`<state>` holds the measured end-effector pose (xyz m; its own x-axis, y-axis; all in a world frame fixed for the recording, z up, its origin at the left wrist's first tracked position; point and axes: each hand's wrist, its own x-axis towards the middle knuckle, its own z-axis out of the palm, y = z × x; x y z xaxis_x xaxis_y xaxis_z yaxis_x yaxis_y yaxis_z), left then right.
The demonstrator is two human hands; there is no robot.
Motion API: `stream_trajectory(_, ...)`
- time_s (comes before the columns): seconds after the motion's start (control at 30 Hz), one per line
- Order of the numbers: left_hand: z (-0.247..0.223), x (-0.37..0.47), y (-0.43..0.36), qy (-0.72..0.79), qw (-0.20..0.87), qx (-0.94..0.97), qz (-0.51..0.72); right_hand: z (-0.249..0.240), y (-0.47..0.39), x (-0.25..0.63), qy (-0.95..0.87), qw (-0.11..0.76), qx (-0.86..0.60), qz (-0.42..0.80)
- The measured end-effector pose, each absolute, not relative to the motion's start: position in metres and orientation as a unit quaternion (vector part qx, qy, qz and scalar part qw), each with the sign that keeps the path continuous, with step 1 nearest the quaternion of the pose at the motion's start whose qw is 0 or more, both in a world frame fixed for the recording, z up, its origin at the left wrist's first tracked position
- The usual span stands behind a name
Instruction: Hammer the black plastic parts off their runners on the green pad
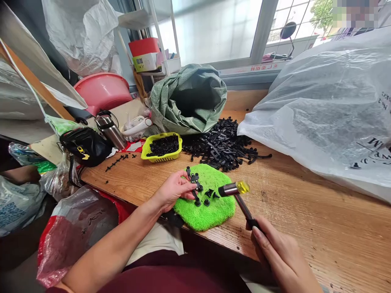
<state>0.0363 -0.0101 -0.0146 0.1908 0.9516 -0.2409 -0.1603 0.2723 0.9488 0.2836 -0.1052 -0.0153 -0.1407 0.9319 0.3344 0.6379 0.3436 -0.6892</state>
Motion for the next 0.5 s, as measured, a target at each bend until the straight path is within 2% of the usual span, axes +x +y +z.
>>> stream_trajectory(0.13,-0.015,0.036,-0.011,0.457,0.638,0.441,0.435,0.007,-0.097,0.278,-0.799,0.388,-0.448,0.098)
stream_trajectory(0.23,-0.012,0.037,-0.012,0.451,0.634,0.448,0.441,0.014,-0.092,0.269,-0.847,0.349,-0.401,0.023)
stream_trajectory(0.33,-0.011,0.038,-0.012,0.450,0.629,0.457,0.440,0.014,-0.088,0.265,-0.875,0.297,-0.382,0.001)
stream_trajectory(0.5,-0.014,0.038,-0.011,0.446,0.615,0.473,0.446,0.011,-0.088,0.265,-0.865,0.290,-0.411,0.002)
